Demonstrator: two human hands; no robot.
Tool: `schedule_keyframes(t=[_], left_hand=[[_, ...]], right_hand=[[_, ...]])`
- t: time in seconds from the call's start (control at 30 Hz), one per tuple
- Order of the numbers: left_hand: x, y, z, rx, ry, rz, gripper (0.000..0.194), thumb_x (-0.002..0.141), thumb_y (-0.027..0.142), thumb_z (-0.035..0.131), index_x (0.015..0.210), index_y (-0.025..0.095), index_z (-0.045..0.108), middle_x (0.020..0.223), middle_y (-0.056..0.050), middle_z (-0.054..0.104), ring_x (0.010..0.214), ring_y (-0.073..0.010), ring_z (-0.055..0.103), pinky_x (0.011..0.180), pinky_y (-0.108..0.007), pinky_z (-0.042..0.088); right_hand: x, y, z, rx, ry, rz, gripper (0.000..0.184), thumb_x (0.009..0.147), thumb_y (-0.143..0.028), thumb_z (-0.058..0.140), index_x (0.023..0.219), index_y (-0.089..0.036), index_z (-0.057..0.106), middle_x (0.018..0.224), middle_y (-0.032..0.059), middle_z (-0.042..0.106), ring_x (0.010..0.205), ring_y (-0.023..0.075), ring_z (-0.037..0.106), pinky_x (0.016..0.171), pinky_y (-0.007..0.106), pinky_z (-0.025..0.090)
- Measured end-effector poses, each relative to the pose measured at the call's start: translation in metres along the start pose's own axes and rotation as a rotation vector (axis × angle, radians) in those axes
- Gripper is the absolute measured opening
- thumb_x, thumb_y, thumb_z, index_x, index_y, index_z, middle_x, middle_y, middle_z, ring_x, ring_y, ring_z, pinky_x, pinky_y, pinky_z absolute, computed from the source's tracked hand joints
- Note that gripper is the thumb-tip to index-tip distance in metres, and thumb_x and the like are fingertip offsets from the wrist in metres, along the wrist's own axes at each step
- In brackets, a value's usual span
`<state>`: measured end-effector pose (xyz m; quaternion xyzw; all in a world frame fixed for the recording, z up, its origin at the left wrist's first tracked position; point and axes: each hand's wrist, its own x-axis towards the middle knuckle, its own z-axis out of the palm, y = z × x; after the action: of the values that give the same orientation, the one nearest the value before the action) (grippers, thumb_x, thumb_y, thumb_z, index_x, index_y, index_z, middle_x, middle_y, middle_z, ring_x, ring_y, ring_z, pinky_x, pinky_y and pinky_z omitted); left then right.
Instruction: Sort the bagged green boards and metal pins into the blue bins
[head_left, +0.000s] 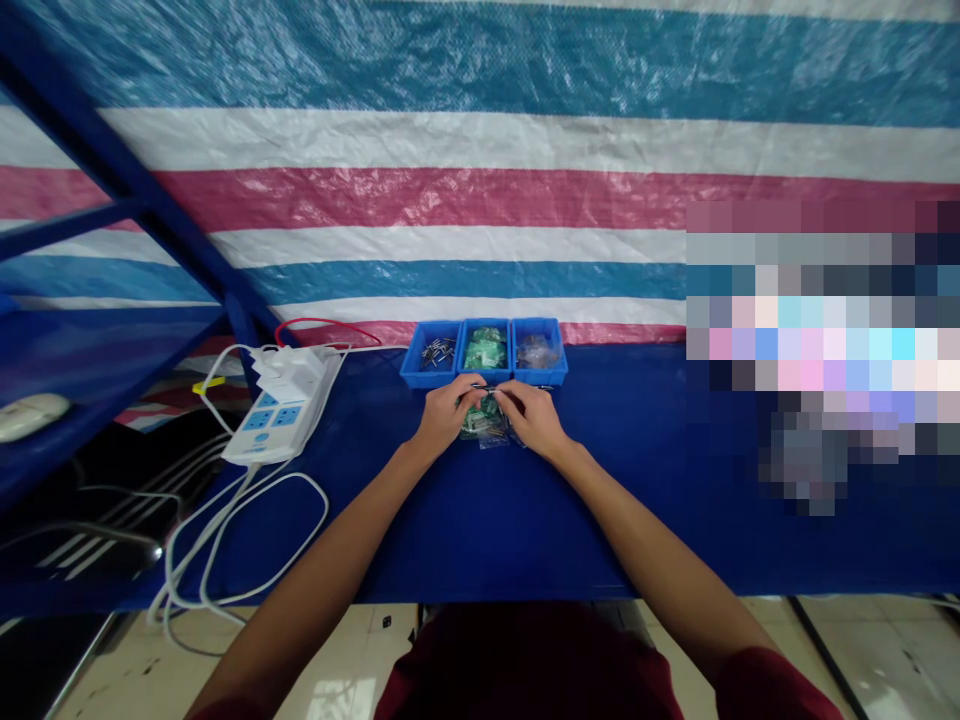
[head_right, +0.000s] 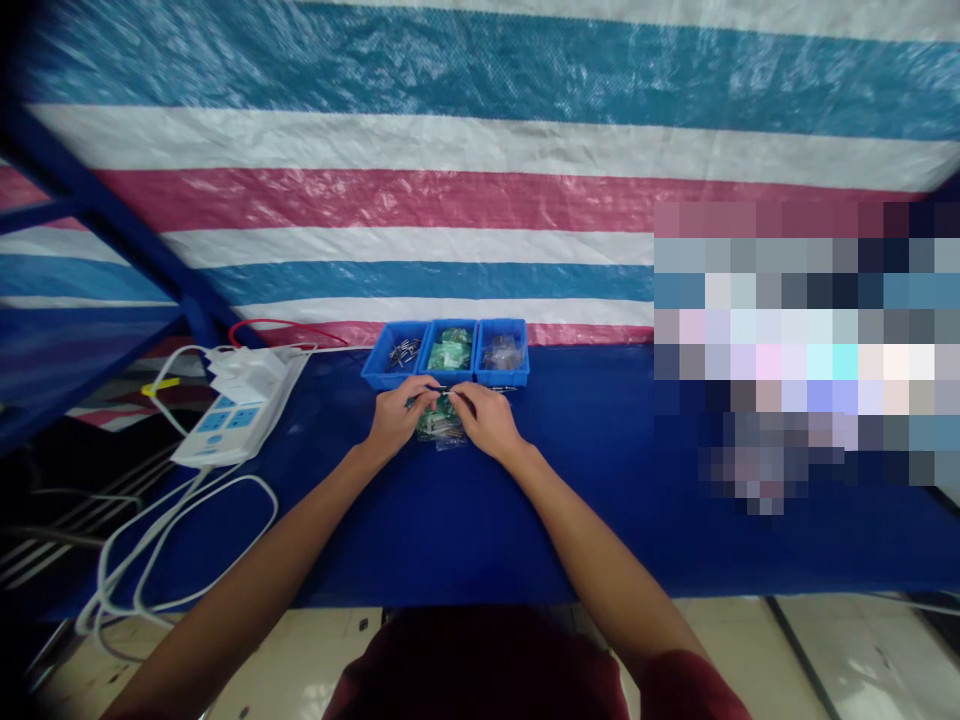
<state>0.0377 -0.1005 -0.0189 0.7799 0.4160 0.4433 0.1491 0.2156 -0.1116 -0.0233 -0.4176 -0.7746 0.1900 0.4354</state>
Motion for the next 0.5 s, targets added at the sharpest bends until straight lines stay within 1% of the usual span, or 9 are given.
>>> schedule_keyframes(t=[0.1, 0.2, 0.3, 0.5], left_hand=[[0.0004, 0.0018, -0.0014, 0.003, 0.005, 0.012, 0.031, 0.093, 0.043, 0.046, 0.099, 0.018, 0.065, 0.07, 0.0, 0.068, 0.064, -0.0122, 0.064, 0.068, -0.021, 0.049], [0.0011, 0.0016, -0.0021, 0.04, 0.012, 0.05, 0.031, 0.092, 0.043, 0.049, 0.09, 0.018, 0.067, 0.079, -0.004, 0.07, 0.072, -0.0144, 0.065, 0.072, -0.024, 0.049], [0.0018, 0.0003, -0.002, 0.073, 0.033, 0.084, 0.031, 0.092, 0.042, 0.05, 0.083, 0.018, 0.068, 0.075, -0.004, 0.068, 0.07, -0.0144, 0.063, 0.071, -0.025, 0.049], [0.0031, 0.0022, -0.0038, 0.096, 0.076, 0.128, 0.027, 0.092, 0.037, 0.051, 0.082, 0.018, 0.067, 0.078, -0.005, 0.068, 0.072, -0.0149, 0.062, 0.071, -0.027, 0.048]], right_hand=[[-0.0002, -0.0004, -0.0004, 0.003, 0.017, -0.023, 0.03, 0.095, -0.036, 0.04, 0.088, -0.019, 0.064, 0.081, 0.0043, 0.067, 0.075, 0.016, 0.061, 0.072, 0.026, 0.044], [-0.0005, 0.0004, -0.0005, 0.016, 0.062, -0.033, 0.031, 0.095, -0.035, 0.04, 0.087, -0.018, 0.064, 0.083, 0.0049, 0.067, 0.075, 0.0162, 0.062, 0.072, 0.026, 0.044], [-0.001, 0.0019, -0.0002, 0.021, 0.093, -0.018, 0.03, 0.095, -0.035, 0.042, 0.088, -0.018, 0.066, 0.087, 0.0061, 0.069, 0.079, 0.0171, 0.064, 0.075, 0.026, 0.046], [-0.0013, 0.0035, 0.0005, 0.032, 0.11, 0.041, 0.029, 0.093, -0.037, 0.044, 0.097, -0.02, 0.067, 0.097, 0.0068, 0.071, 0.087, 0.0193, 0.066, 0.082, 0.03, 0.049]])
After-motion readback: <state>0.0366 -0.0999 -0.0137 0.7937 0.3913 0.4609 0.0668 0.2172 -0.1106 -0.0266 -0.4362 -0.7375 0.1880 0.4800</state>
